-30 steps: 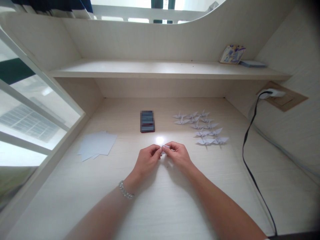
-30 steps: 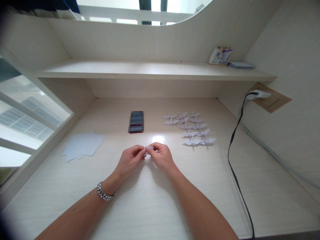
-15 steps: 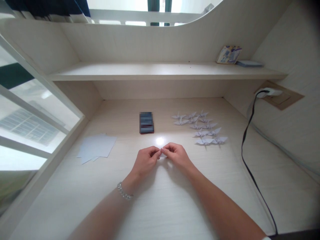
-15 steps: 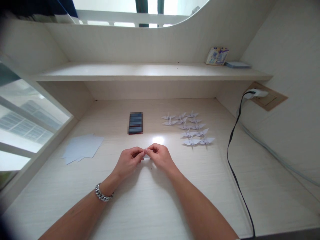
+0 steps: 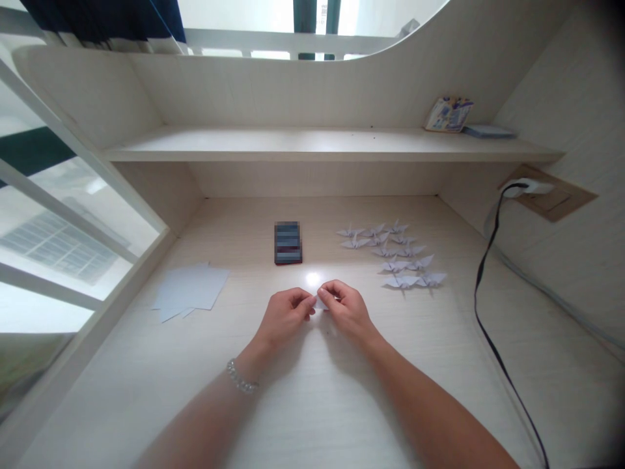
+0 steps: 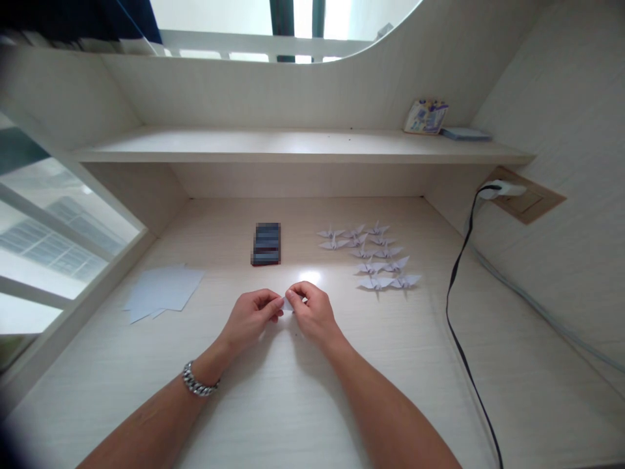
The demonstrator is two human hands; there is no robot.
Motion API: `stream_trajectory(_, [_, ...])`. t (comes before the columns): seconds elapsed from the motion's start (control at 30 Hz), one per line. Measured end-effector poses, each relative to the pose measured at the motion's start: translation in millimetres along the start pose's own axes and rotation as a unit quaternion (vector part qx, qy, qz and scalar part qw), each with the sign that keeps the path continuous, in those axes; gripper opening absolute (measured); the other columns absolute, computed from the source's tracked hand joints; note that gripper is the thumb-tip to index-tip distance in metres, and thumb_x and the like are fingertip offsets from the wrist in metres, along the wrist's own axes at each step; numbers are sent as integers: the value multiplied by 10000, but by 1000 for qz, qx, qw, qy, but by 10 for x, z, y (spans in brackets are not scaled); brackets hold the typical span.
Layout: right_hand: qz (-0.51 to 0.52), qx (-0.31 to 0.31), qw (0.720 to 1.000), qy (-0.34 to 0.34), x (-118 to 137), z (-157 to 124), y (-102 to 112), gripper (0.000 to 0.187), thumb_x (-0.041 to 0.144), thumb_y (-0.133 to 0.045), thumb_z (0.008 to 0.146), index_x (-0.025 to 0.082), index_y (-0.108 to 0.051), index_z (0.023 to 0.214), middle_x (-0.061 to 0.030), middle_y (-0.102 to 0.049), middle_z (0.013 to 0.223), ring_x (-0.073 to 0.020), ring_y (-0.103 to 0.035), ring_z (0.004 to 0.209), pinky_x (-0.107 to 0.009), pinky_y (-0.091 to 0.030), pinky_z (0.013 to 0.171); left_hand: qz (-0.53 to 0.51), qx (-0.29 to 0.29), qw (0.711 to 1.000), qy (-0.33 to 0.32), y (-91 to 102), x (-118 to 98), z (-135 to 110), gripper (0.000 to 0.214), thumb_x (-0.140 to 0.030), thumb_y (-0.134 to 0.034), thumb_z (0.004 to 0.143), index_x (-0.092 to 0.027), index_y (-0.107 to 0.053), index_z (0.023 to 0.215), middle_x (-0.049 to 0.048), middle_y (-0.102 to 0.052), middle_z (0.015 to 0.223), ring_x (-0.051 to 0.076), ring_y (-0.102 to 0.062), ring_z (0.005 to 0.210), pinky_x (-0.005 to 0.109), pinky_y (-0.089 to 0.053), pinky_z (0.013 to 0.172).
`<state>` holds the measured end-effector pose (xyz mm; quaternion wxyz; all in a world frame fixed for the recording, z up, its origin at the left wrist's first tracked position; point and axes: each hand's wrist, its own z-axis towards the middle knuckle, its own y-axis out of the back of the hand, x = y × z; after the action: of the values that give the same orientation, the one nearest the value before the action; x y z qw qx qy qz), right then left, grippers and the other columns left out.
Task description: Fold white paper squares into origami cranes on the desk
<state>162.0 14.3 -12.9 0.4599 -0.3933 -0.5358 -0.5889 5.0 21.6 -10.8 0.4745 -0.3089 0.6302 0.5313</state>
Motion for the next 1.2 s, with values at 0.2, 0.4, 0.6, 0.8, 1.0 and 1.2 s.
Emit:
stream_trajectory(0.2, [15,24,1000,-13,-13,20,38,143,294,-556,798,177,-629,759,-12,-614,719,-143,-545,672,-246,-421,595,14,13,1000,1,29,17,-3,267,-372,-503,819,-168,-660,748,35,-653,665,148,-574,608,241,-421,575])
stream_trajectory(0.4, [97,64,992,-49,-32,26,29,155,301,-612,749,166,-622,825,-15,-620,720,-142,-560,626,-259,-446,580,-14,11,1000,-1,56,27,7,262,-382,-518,817,-162,-651,765,36,-646,666,144,-571,608,239,-426,582])
stream_trajectory(0.6, [80,76,992,-55,9,16,20,102,248,-622,734,162,-584,695,13,-582,595,-121,-530,570,-230,-398,538,-50,2,999,-8,45,20,21,268,-380,-513,820,-151,-647,780,47,-658,710,151,-586,644,239,-439,603])
stream_trajectory(0.8, [86,97,988,-79,25,0,29,224,357,-603,772,161,-580,666,-15,-622,621,-139,-573,583,-252,-448,565,-23,-10,1000,-9,35,14,-2,291,-394,-509,823,-149,-618,710,34,-629,647,144,-562,605,234,-423,563])
stream_trajectory(1.0, [89,119,985,-89,8,-3,11,299,423,-617,758,158,-569,626,-15,-614,578,-133,-570,528,-253,-454,532,-85,-7,996,-14,35,29,14,269,-381,-540,815,-138,-636,753,37,-635,666,137,-565,622,226,-431,580])
stream_trajectory(1.2, [129,83,984,-85,-3,-2,18,294,444,-623,751,156,-592,703,-22,-635,630,-140,-589,571,-261,-470,561,-104,-13,994,2,25,75,34,279,-399,-576,789,-133,-643,741,42,-640,669,135,-571,613,231,-442,578])
